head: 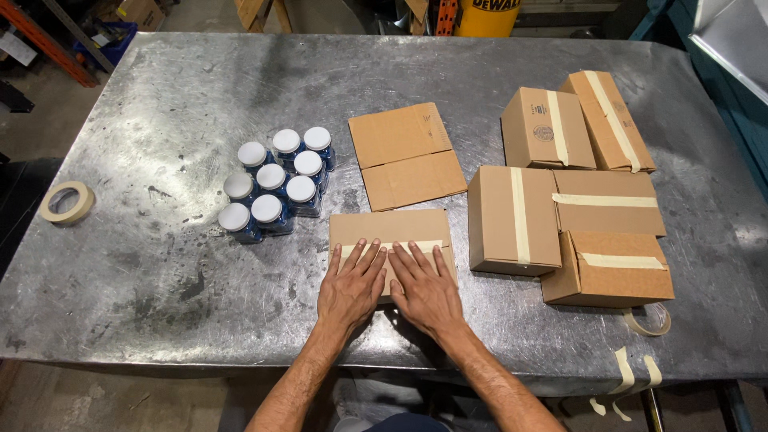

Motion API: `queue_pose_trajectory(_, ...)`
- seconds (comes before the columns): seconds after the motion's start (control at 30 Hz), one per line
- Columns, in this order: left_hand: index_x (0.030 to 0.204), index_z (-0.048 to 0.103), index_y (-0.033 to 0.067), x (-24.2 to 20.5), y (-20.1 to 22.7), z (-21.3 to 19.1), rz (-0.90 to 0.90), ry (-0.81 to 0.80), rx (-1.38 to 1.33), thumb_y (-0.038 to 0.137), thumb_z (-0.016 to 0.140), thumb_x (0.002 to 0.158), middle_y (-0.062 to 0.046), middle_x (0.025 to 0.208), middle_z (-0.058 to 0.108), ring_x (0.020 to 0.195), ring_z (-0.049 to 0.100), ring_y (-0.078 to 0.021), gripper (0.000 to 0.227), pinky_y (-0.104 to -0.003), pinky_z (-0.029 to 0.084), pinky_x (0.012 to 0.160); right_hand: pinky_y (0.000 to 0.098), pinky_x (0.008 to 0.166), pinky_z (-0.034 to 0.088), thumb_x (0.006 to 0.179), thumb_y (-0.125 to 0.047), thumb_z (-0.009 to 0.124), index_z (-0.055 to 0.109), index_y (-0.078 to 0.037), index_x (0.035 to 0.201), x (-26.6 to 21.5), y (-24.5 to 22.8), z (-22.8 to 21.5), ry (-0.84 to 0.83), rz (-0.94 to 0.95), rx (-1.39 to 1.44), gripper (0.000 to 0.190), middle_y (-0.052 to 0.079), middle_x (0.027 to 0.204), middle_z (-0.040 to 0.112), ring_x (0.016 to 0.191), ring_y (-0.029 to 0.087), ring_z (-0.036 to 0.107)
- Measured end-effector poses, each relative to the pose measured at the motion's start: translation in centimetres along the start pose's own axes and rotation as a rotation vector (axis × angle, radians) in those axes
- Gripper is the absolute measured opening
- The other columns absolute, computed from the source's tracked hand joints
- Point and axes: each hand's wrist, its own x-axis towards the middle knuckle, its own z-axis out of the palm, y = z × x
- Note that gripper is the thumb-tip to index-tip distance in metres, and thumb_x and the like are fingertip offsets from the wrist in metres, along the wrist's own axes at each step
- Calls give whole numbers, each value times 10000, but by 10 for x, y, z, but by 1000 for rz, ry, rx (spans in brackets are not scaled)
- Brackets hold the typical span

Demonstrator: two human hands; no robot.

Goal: The person unfolds and assembles small cardboard boxes, applies tape to the bottom, places a blue bottle into one of the boxes, and then tapes the top of another assembled box.

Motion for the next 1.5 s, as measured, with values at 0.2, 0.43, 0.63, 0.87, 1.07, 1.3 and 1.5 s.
queue_pose_trajectory(0.2, 1288, 826, 202, -14, -4, 13, -69, 302, 99, 388, 632, 1001, -23, 1319, 814, 1309, 729, -213, 393, -585, 375, 1289, 516, 1361, 278, 1073, -706, 462, 613, -151, 1574, -27, 36, 12, 50, 114, -76, 763, 80, 1617, 624, 1558, 250, 515)
queue_pose_trajectory(0.43, 1270, 822, 154, -22, -14, 12, -91, 403, 194, 404, 649, 967, -53, 1332, 812, 1344, 715, -238, 430, -595, 391, 1284, 439, 1292, 434, 998, -715, 599, 660, -122, 1512, -35, 49, 34, 286, 120, -110, 787, 75, 1581, 656, 1534, 255, 552)
queue_pose_trajectory(0.63, 1391, 743, 82, -13, -6, 3, -188, 203, 123, 375, 531, 1052, -136, 1486, 728, 1506, 585, -308, 496, -556, 289, 1344, 499, 1335, 353, 1064, -613, 528, 613, -45, 1529, -14, 26, 11, 180, 180, -36, 739, 180, 1628, 590, 1585, 338, 479)
queue_pose_trajectory(0.87, 1460, 703, 102, -3, -11, 18, 67, 124, -20, 224, 539, 1021, -107, 1513, 706, 1433, 640, -262, 484, -534, 357, 1314, 452, 1283, 418, 1054, -296, 477, 609, -64, 1535, 13, -9, 34, 196, -73, 25, 550, 157, 1581, 603, 1512, 312, 557)
queue_pose_trajectory(1.07, 1329, 788, 160, -10, -29, 23, -20, 231, 85, 458, 602, 1009, -55, 1343, 800, 1319, 722, -202, 475, -565, 357, 1315, 489, 1283, 419, 1107, -570, 413, 654, -109, 1522, 1, 44, 35, 114, 34, -21, 665, 149, 1543, 658, 1495, 305, 582)
queue_pose_trajectory(1.3, 1350, 785, 105, -20, -31, 27, -109, 284, 120, 494, 645, 994, -113, 1395, 777, 1365, 701, -267, 546, -583, 395, 1286, 426, 1253, 473, 1076, -523, 591, 712, -89, 1453, -12, 64, 28, 271, 89, -48, 587, 115, 1502, 706, 1478, 293, 607)
queue_pose_trajectory(1.5, 1683, 478, 86, 4, -20, -49, -544, 114, -615, 435, 484, 1136, -227, 1753, 420, 1608, 366, -466, 649, -629, 256, 1335, 511, 1260, 475, 1135, -405, 553, 581, -71, 1593, 5, 58, -50, 244, 784, 1274, 567, 203, 1695, 508, 1545, 399, 510)
